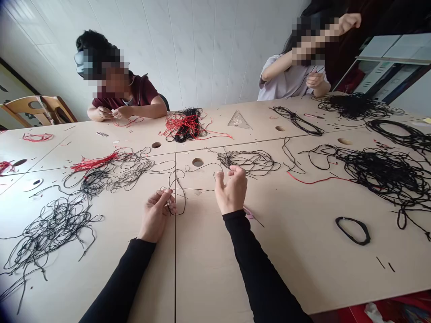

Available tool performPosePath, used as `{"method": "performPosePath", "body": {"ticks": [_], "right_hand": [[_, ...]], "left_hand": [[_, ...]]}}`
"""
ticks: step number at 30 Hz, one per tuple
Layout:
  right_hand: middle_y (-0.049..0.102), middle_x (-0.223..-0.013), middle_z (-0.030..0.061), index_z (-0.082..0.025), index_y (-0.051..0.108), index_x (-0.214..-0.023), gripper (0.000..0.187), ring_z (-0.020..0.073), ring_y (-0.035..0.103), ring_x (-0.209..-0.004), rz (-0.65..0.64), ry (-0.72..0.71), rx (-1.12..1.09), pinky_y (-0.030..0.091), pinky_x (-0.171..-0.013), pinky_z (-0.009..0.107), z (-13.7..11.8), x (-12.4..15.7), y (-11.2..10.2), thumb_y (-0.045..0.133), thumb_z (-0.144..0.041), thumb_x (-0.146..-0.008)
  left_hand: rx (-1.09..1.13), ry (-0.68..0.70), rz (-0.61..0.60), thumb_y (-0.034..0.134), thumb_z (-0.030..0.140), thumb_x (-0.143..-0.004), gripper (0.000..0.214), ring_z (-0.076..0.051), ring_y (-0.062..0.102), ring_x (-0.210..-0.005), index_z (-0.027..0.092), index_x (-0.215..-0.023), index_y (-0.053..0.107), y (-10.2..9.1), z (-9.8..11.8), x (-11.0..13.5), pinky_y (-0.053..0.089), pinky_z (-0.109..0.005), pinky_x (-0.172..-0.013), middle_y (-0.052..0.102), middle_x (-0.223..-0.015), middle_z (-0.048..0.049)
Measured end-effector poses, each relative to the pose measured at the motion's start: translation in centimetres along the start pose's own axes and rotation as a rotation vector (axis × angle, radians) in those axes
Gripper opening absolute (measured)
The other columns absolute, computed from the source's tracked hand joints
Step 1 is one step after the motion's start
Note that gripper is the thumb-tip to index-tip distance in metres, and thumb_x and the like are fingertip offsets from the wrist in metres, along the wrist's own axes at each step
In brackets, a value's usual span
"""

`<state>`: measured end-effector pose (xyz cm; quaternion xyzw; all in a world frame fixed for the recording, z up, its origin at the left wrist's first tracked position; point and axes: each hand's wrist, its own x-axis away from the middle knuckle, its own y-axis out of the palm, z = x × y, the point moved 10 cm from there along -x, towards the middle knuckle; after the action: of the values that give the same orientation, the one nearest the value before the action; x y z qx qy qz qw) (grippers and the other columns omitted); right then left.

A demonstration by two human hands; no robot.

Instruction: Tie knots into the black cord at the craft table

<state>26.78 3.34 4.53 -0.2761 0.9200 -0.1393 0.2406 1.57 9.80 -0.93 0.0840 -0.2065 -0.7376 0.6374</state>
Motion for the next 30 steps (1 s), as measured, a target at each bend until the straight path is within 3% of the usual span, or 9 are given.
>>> {"method": "performPosePath", "body": {"ticks": [2, 5, 7, 10, 13, 19, 22, 26, 30], "right_hand": [[0.061, -0.083, 0.0060, -0.016, 0.052, -0.107, 0.031, 0.0199, 0.054, -0.073, -0.089, -0.113, -0.050, 0.047, -0.072, 0.035, -2.3, 1.1, 1.0, 0.056, -0.037, -0.084], [0.060, -0.070, 0.0001, -0.019, 0.060, -0.102, 0.021, 0.0148, 0.051, -0.061, -0.570, -0.258, -0.178, 0.045, -0.062, 0.027, -5.2, 4.6, 5.9, 0.057, -0.034, -0.088], [0.064, -0.072, 0.0007, -0.019, 0.065, -0.097, 0.015, 0.0138, 0.052, -0.061, -0.740, -0.333, -0.195, 0.044, -0.061, 0.026, -6.3, 6.8, 7.7, 0.058, -0.029, -0.087], [0.068, -0.078, 0.0034, -0.019, 0.067, -0.089, 0.012, 0.0146, 0.057, -0.066, -0.672, -0.361, -0.195, 0.045, -0.064, 0.026, -6.5, 7.2, 7.9, 0.055, -0.022, -0.088], [0.067, -0.073, 0.0029, -0.018, 0.066, -0.089, 0.016, 0.0145, 0.058, -0.064, -0.599, -0.300, -0.216, 0.045, -0.062, 0.025, -5.9, 6.7, 7.5, 0.052, -0.027, -0.090], [0.055, -0.055, -0.0038, -0.018, 0.067, -0.093, 0.017, 0.0120, 0.048, -0.048, -0.753, -0.218, -0.229, 0.041, -0.052, 0.023, -5.3, 7.8, 9.0, 0.056, -0.028, -0.085], [0.062, -0.062, -0.0005, -0.018, 0.066, -0.088, 0.016, 0.0127, 0.051, -0.052, -0.679, -0.248, -0.202, 0.043, -0.054, 0.024, -5.6, 7.5, 8.5, 0.054, -0.029, -0.087], [0.072, -0.086, 0.0056, -0.019, 0.065, -0.087, 0.017, 0.0148, 0.060, -0.066, -0.553, -0.285, -0.237, 0.048, -0.061, 0.025, -6.3, 7.0, 7.3, 0.053, -0.031, -0.089], [0.073, -0.086, 0.0063, -0.018, 0.064, -0.092, 0.018, 0.0156, 0.063, -0.066, -0.542, -0.176, -0.301, 0.051, -0.063, 0.026, -5.4, 6.8, 7.4, 0.055, -0.033, -0.088]], "left_hand": [[-0.002, 0.002, 0.001, 0.079, 0.035, -0.072, 0.030, -0.008, 0.052, -0.051, 0.015, -0.070, 0.057, 0.0, -0.1, 0.0, 0.046, -0.022, -0.046, 0.056, -0.069, 0.0018], [-0.014, 0.002, -0.009, 0.079, 0.036, -0.072, 0.030, -0.007, 0.052, -0.050, 0.015, -0.072, 0.057, 0.1, -0.2, -0.1, 0.046, -0.022, -0.047, 0.057, -0.068, 0.0022], [-0.023, 0.005, -0.023, 0.078, 0.036, -0.073, 0.030, -0.007, 0.053, -0.049, 0.015, -0.071, 0.057, 0.3, -0.2, -0.1, 0.046, -0.022, -0.047, 0.057, -0.068, 0.0022], [-0.031, 0.008, -0.038, 0.078, 0.036, -0.074, 0.030, -0.008, 0.054, -0.049, 0.015, -0.070, 0.056, 0.4, -0.2, -0.1, 0.045, -0.022, -0.047, 0.058, -0.067, 0.0021], [-0.039, 0.007, -0.043, 0.077, 0.035, -0.075, 0.030, -0.008, 0.053, -0.050, 0.015, -0.070, 0.056, 0.3, -0.2, -0.1, 0.046, -0.022, -0.048, 0.058, -0.068, 0.0019], [-0.041, 0.021, -0.058, 0.075, 0.035, -0.077, 0.028, -0.008, 0.055, -0.050, 0.015, -0.071, 0.056, 0.4, -0.2, -0.1, 0.045, -0.022, -0.050, 0.058, -0.066, 0.0018], [-0.067, 0.017, -0.052, 0.075, 0.036, -0.076, 0.029, -0.008, 0.055, -0.049, 0.015, -0.071, 0.056, 0.4, -0.2, 0.0, 0.044, -0.022, -0.049, 0.059, -0.066, 0.0018], [-0.158, 0.018, -0.032, 0.074, 0.039, -0.077, 0.031, -0.008, 0.055, -0.046, 0.015, -0.071, 0.056, 0.4, -0.2, 0.1, 0.042, -0.021, -0.047, 0.059, -0.063, 0.0017], [-0.209, 0.045, -0.056, 0.074, 0.040, -0.077, 0.030, -0.009, 0.055, -0.047, 0.015, -0.072, 0.058, 0.8, 0.0, 0.3, 0.044, -0.023, -0.049, 0.059, -0.062, 0.0012]]}}
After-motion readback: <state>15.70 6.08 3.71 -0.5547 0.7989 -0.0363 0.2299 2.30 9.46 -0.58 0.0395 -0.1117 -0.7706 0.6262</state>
